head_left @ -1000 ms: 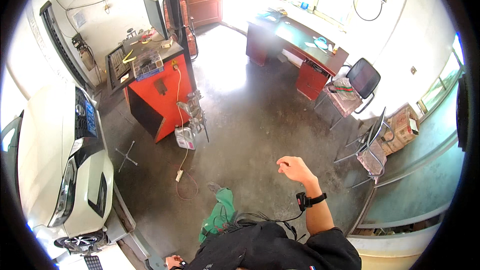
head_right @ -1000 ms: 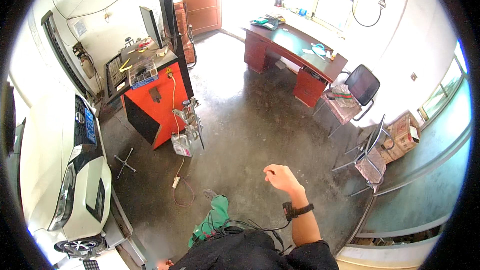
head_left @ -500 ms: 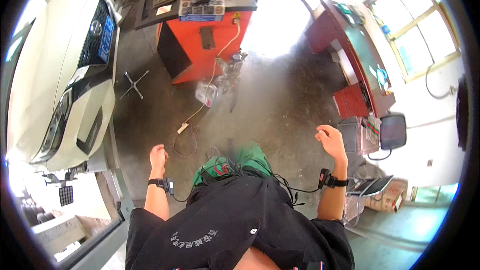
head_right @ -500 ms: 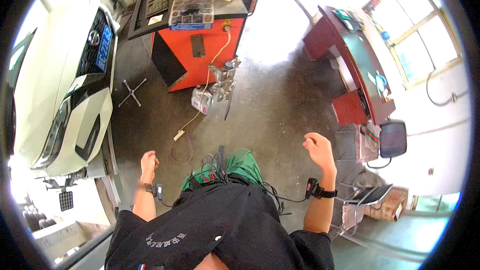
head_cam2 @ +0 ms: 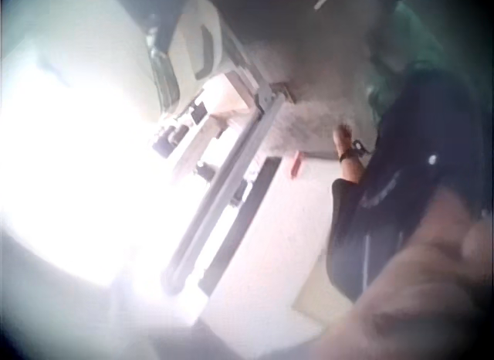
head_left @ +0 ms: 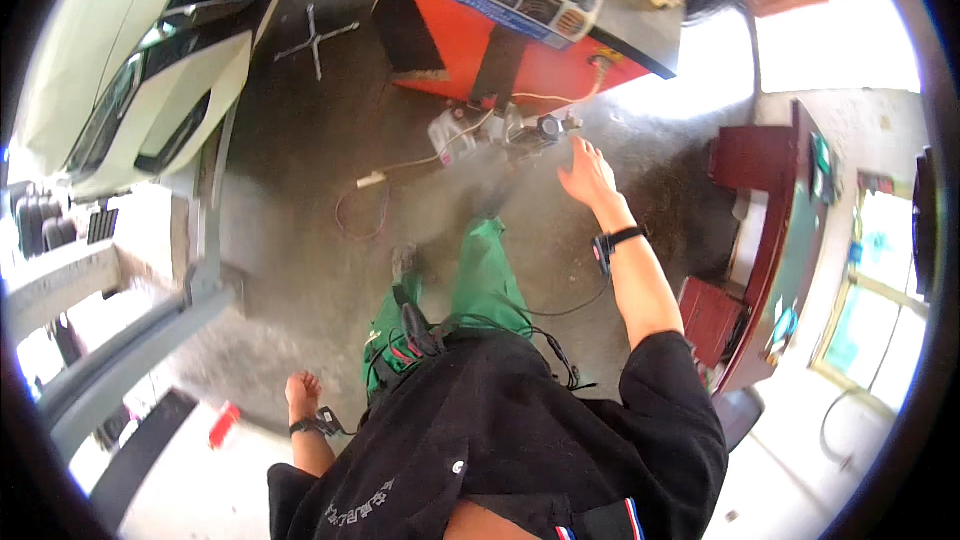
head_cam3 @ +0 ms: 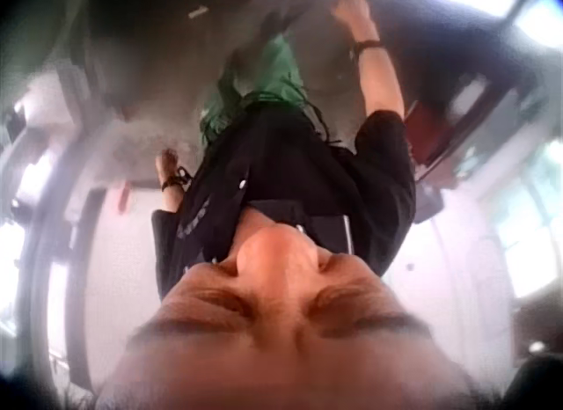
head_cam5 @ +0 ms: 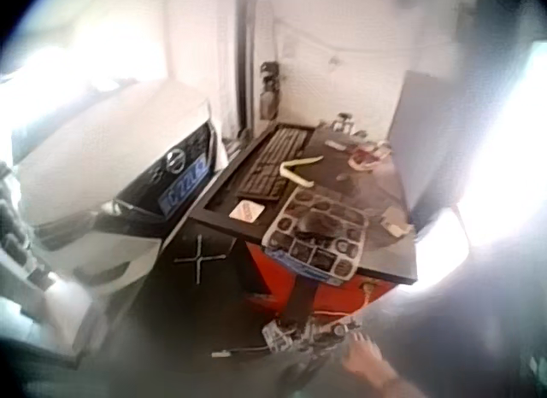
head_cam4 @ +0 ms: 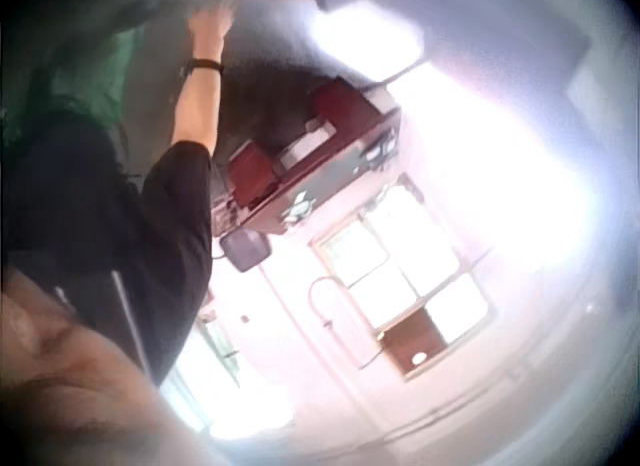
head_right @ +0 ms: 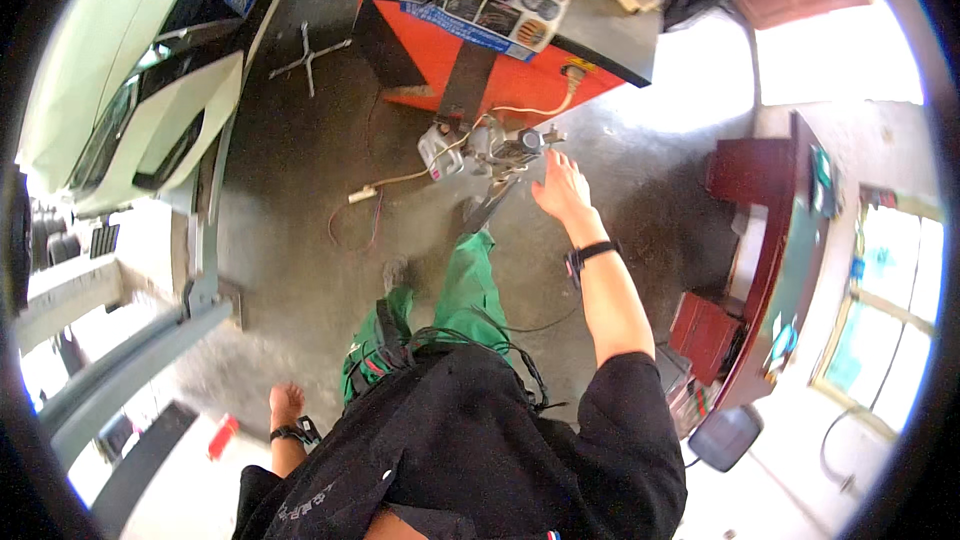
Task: The person attaches a wheel alignment sensor to a car tire rim by turning a knob and monitors data on a handheld tablet.
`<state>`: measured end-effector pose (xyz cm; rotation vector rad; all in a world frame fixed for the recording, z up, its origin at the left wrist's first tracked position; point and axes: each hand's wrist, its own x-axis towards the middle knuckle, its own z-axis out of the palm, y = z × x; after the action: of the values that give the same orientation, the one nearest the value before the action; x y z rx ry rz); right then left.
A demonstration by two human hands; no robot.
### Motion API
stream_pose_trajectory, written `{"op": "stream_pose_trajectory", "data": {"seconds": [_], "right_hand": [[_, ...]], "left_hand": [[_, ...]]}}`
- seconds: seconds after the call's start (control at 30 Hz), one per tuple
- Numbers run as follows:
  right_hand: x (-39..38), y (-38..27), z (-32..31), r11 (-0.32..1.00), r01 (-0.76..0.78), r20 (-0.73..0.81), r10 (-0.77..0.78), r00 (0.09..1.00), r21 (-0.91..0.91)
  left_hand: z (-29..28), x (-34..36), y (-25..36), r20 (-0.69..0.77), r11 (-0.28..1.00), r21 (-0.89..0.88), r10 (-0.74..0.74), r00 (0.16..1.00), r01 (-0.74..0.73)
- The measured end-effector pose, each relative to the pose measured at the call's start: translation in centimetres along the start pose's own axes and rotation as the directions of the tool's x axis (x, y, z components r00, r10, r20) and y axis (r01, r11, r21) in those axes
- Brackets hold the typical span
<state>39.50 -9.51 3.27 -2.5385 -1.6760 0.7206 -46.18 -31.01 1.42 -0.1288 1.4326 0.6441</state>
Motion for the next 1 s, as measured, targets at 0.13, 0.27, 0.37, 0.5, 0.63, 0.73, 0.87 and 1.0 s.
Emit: {"op": "stream_pose_trajectory", "data": {"seconds": [0.13, 0.27, 0.37, 0.5, 0.63, 0.73, 0.87, 1.0], "right_hand": [[10.2, 0.1, 3.1, 0.964, 0.173, 0.158, -0.142, 0.977, -0.2], [16.2, 2.5, 8.2, 0.909, 0.285, 0.371, -0.163, 0.914, -0.303], [19.3, 2.1, 9.4, 0.856, 0.357, 0.509, -0.132, 0.85, -0.374], [20.3, 1.1, 9.1, 0.825, 0.372, 0.572, -0.073, 0.817, -0.426], [18.5, -0.4, 8.1, 0.871, 0.299, 0.572, -0.026, 0.82, -0.389], [16.0, -0.9, 9.8, 0.816, 0.334, 0.523, -0.046, 0.851, -0.472], [15.9, -1.4, 9.5, 0.813, 0.309, 0.494, -0.031, 0.869, -0.493], [14.1, -2.3, 9.5, 0.818, 0.344, 0.507, -0.075, 0.859, -0.461]], "left_hand": [[9.5, -8.6, -9.1, -0.381, 1.0, -0.021, -0.019, 0.924, 0.012], [16.1, -12.4, -12.1, -0.585, 0.997, 0.079, 0.032, 0.81, 0.017], [19.0, -13.2, -16.0, -0.64, 0.995, 0.084, 0.01, 0.768, 0.057], [21.7, -12.1, -19.7, -0.637, 0.992, 0.082, -0.018, 0.771, 0.091], [24.6, -9.9, -22.1, -0.669, 0.999, -0.04, -0.05, 0.742, 0.031], [25.5, -9.7, -23.7, -0.652, 1.0, 0.001, 0.012, 0.758, -0.015], [24.7, -10.6, -26.4, -0.678, 0.998, -0.061, -0.037, 0.734, -0.006], [23.8, -11.6, -27.9, -0.711, 0.992, -0.121, -0.072, 0.699, -0.021]]}}
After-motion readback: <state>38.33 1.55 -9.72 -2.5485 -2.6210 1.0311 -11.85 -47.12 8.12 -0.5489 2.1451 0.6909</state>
